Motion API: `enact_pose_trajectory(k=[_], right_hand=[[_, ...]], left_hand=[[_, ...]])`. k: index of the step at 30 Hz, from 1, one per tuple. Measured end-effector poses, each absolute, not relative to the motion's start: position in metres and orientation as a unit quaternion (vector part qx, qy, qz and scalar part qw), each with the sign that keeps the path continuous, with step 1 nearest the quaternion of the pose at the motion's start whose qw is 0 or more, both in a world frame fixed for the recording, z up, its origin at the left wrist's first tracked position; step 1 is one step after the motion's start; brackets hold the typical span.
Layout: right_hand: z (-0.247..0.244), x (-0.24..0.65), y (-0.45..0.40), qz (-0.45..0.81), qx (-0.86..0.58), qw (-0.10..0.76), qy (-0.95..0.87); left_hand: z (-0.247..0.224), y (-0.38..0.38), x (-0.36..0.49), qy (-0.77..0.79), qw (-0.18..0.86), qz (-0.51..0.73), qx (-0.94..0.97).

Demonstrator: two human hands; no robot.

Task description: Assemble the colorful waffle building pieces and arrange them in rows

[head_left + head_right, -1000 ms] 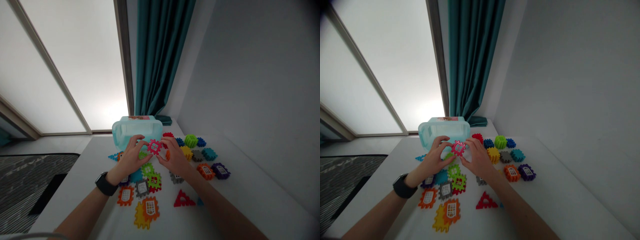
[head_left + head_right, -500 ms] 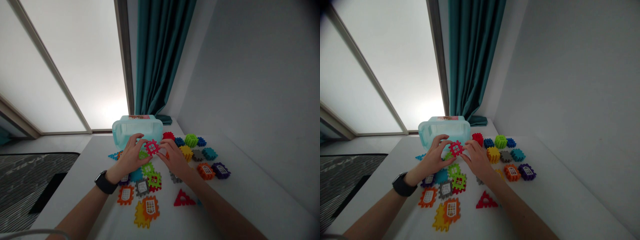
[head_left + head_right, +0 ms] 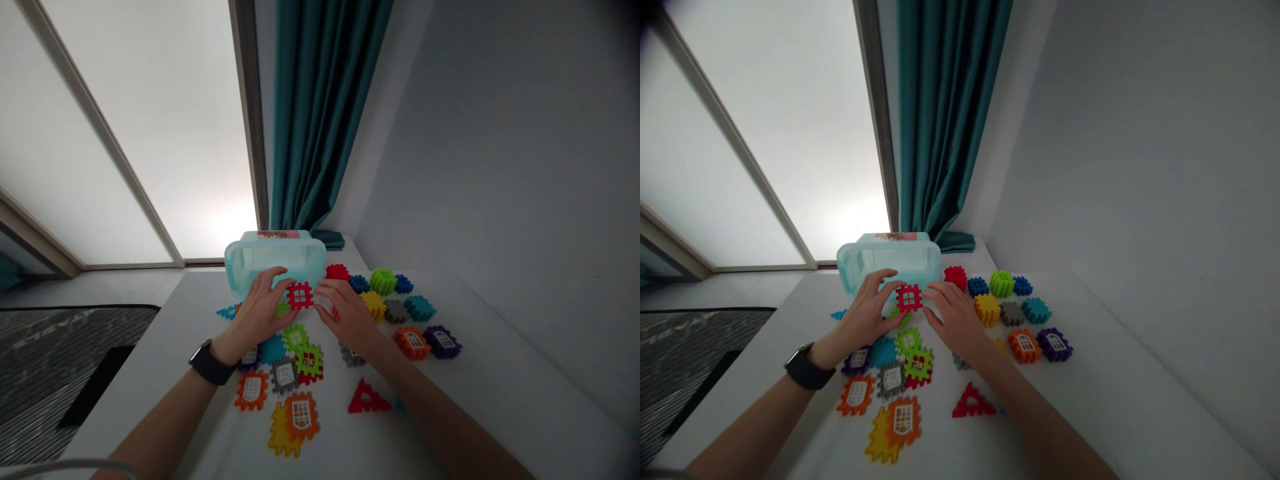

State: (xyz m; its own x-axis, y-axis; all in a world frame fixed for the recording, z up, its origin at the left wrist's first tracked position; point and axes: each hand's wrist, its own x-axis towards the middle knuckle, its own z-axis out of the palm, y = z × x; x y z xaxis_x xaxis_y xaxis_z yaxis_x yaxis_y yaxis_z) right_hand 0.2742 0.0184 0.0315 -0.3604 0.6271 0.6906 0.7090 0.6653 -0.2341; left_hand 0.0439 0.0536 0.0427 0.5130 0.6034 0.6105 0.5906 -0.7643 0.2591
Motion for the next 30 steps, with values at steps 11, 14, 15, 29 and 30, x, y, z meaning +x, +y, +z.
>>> enact_pose_trajectory(k=[11, 14, 15, 29, 30], right_hand=[[0.034, 0.281, 0.018, -0.047, -0.346, 0.388, -0.853], [0.039, 0.278, 0.017, -0.005, -0.364, 0.417, -0.833], [0.040, 0.277, 0.017, 0.019, -0.378, 0.422, -0.824], [0.056, 0.274, 0.020, 0.380, -0.492, 0.481, -0.619], [0.057, 0.273, 0.020, 0.392, -0.489, 0.476, -0.617]], left_hand=[[0.050, 0.047, 0.049, 0.307, 0.147, 0.347, 0.874], [0.051, 0.047, 0.049, 0.305, 0.212, 0.338, 0.865], [0.051, 0.047, 0.049, 0.306, 0.234, 0.343, 0.857], [0.058, 0.041, 0.059, 0.369, 0.568, 0.377, 0.632], [0.059, 0.041, 0.059, 0.373, 0.565, 0.378, 0.631]])
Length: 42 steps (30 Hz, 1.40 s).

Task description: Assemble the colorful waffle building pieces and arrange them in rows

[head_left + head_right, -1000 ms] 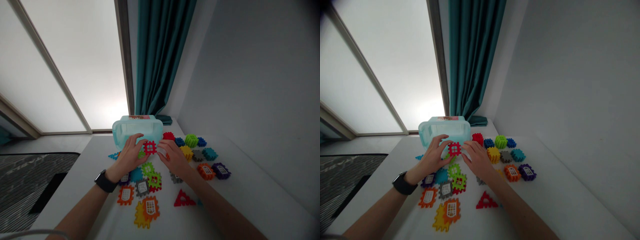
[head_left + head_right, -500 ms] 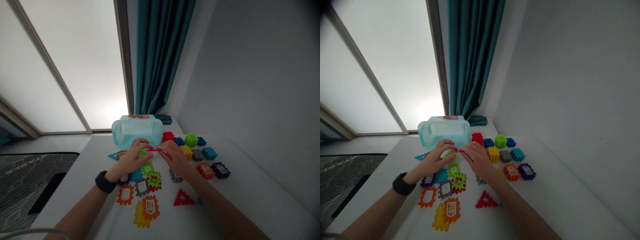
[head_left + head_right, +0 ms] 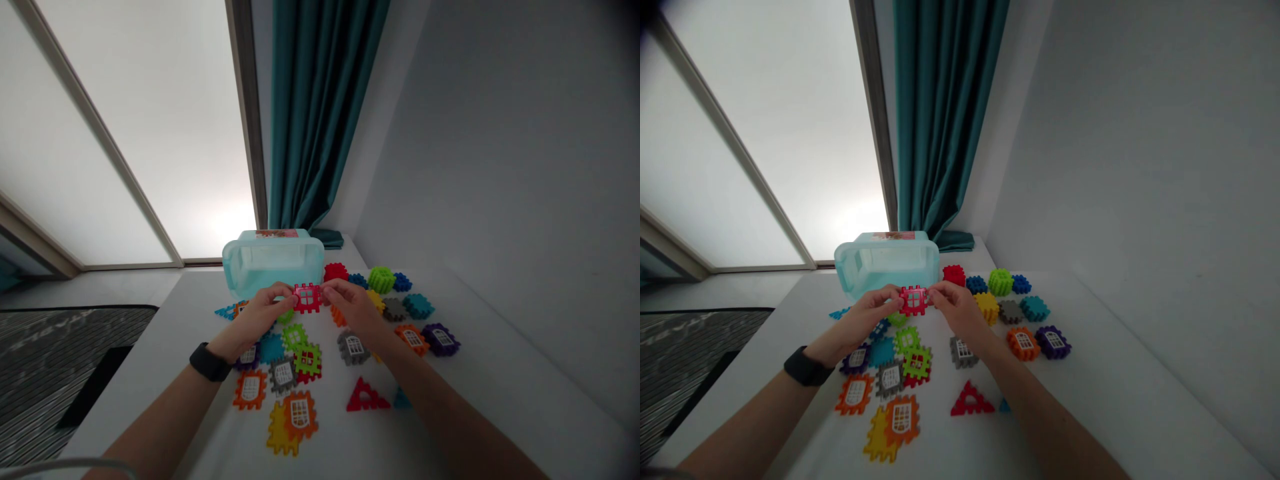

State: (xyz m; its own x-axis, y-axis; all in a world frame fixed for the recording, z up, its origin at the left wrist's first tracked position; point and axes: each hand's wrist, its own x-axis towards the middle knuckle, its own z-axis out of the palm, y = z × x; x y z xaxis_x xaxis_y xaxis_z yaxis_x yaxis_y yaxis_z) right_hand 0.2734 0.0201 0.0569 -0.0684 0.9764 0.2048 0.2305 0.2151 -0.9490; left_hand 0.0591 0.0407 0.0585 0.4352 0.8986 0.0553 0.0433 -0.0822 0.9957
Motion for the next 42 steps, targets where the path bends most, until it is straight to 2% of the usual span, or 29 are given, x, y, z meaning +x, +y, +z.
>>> enact_pose_trajectory(k=[9, 12, 16, 19, 23, 29, 31, 34, 37, 42], right_hand=[[0.055, 0.274, 0.020, 0.409, -0.492, 0.437, -0.632], [0.053, 0.276, 0.019, 0.333, -0.476, 0.453, -0.676], [0.051, 0.277, 0.017, 0.131, -0.421, 0.481, -0.758], [0.046, 0.277, 0.015, 0.032, -0.385, 0.473, -0.791], [0.038, 0.278, 0.015, -0.013, -0.368, 0.457, -0.810], [0.035, 0.280, 0.017, -0.008, -0.373, 0.436, -0.819], [0.037, 0.281, 0.018, 0.002, -0.375, 0.420, -0.826], [0.039, 0.282, 0.019, 0.023, -0.372, 0.391, -0.842], [0.038, 0.283, 0.019, 0.031, -0.371, 0.373, -0.850], [0.034, 0.284, 0.020, 0.012, -0.371, 0.359, -0.856]], left_hand=[[0.062, 0.038, 0.060, 0.398, 0.565, 0.359, 0.627], [0.063, 0.038, 0.059, 0.422, 0.544, 0.358, 0.631], [0.066, 0.037, 0.054, 0.421, 0.488, 0.346, 0.682], [0.068, 0.039, 0.051, 0.403, 0.467, 0.317, 0.720], [0.066, 0.042, 0.050, 0.388, 0.448, 0.294, 0.750], [0.060, 0.046, 0.051, 0.363, 0.434, 0.303, 0.767], [0.055, 0.049, 0.050, 0.359, 0.376, 0.335, 0.786], [0.045, 0.053, 0.047, 0.355, 0.208, 0.390, 0.824], [0.036, 0.055, 0.043, 0.324, 0.070, 0.389, 0.860], [0.028, 0.055, 0.040, 0.310, 0.023, 0.379, 0.872]])
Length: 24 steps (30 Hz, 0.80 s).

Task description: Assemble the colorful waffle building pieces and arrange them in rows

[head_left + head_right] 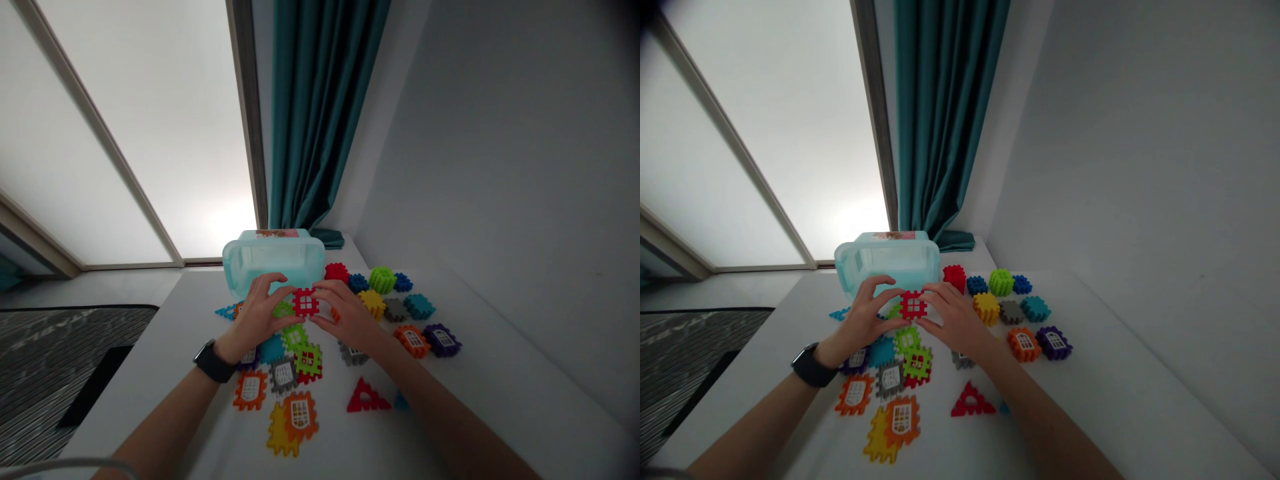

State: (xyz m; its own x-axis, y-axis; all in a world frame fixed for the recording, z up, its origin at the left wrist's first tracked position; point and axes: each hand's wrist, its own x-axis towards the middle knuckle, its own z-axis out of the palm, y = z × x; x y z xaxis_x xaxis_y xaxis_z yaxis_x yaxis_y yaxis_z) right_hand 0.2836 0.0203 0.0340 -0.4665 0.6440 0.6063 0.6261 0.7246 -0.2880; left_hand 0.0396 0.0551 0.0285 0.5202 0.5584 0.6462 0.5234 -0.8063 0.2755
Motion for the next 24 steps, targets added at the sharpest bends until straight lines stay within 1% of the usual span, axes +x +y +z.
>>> enact_pose_trajectory(k=[5, 9, 15, 24], right_hand=[[0.034, 0.282, 0.020, 0.014, -0.373, 0.359, -0.855], [0.036, 0.280, 0.019, 0.018, -0.378, 0.371, -0.848], [0.036, 0.279, 0.017, -0.017, -0.385, 0.381, -0.840], [0.035, 0.287, 0.023, -0.037, -0.399, 0.384, -0.832]], left_hand=[[0.026, 0.053, 0.043, 0.313, 0.032, 0.386, 0.867], [0.023, 0.051, 0.047, 0.314, 0.061, 0.397, 0.860], [0.024, 0.049, 0.050, 0.328, 0.087, 0.410, 0.846], [0.021, 0.047, 0.054, 0.348, 0.069, 0.406, 0.842]])
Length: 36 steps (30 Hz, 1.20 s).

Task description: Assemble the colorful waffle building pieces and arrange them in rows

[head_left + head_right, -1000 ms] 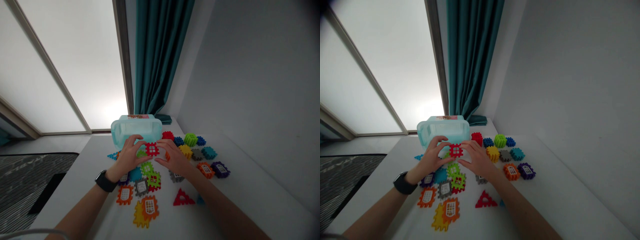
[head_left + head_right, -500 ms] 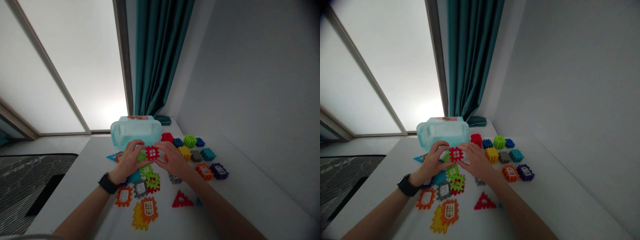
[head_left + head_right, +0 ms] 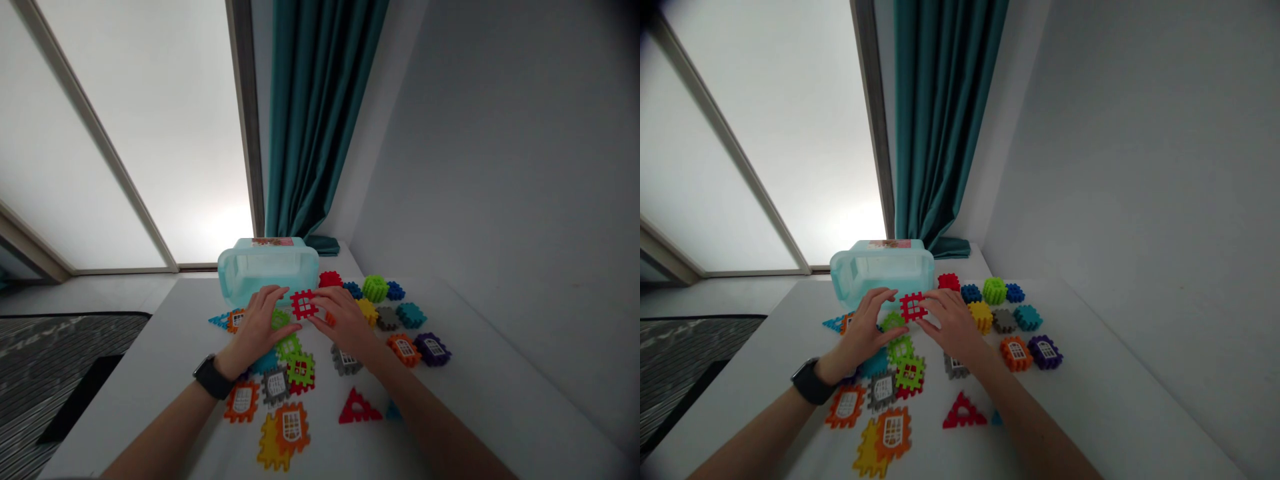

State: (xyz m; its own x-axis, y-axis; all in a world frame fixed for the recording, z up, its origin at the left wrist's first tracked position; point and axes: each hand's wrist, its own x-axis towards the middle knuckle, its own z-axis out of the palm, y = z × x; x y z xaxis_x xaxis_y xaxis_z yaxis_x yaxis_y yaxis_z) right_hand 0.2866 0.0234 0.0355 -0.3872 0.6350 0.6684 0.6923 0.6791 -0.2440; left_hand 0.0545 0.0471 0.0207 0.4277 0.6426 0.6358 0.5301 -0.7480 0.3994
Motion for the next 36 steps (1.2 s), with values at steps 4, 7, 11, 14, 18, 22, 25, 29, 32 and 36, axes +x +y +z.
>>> enact_pose_trajectory(k=[4, 7, 11, 14, 18, 22, 25, 29, 32, 36], right_hand=[[0.043, 0.309, 0.037, -0.021, -0.421, 0.375, -0.826], [0.047, 0.330, 0.048, -0.012, -0.441, 0.372, -0.817], [0.045, 0.353, 0.061, -0.023, -0.464, 0.371, -0.804], [0.040, 0.364, 0.071, -0.024, -0.467, 0.368, -0.804], [0.033, 0.371, 0.083, -0.029, -0.472, 0.369, -0.800], [0.027, 0.371, 0.094, -0.025, -0.490, 0.348, -0.799], [0.024, 0.370, 0.100, -0.022, -0.495, 0.333, -0.802], [0.021, 0.370, 0.106, -0.013, -0.498, 0.319, -0.806], [0.021, 0.371, 0.107, -0.004, -0.497, 0.318, -0.807], [0.021, 0.371, 0.107, 0.006, -0.499, 0.316, -0.807]], left_hand=[[0.018, 0.048, 0.054, 0.347, 0.068, 0.363, 0.862], [0.014, 0.048, 0.055, 0.347, 0.064, 0.305, 0.885], [0.005, 0.048, 0.057, 0.346, 0.068, 0.247, 0.902], [-0.001, 0.047, 0.058, 0.341, 0.077, 0.240, 0.905], [-0.008, 0.048, 0.059, 0.335, 0.078, 0.237, 0.909], [-0.011, 0.048, 0.060, 0.335, 0.071, 0.227, 0.912], [-0.011, 0.048, 0.061, 0.333, 0.065, 0.225, 0.913], [-0.012, 0.049, 0.062, 0.334, 0.062, 0.208, 0.917], [-0.014, 0.050, 0.062, 0.335, 0.066, 0.194, 0.920], [-0.017, 0.052, 0.061, 0.331, 0.067, 0.195, 0.921]])
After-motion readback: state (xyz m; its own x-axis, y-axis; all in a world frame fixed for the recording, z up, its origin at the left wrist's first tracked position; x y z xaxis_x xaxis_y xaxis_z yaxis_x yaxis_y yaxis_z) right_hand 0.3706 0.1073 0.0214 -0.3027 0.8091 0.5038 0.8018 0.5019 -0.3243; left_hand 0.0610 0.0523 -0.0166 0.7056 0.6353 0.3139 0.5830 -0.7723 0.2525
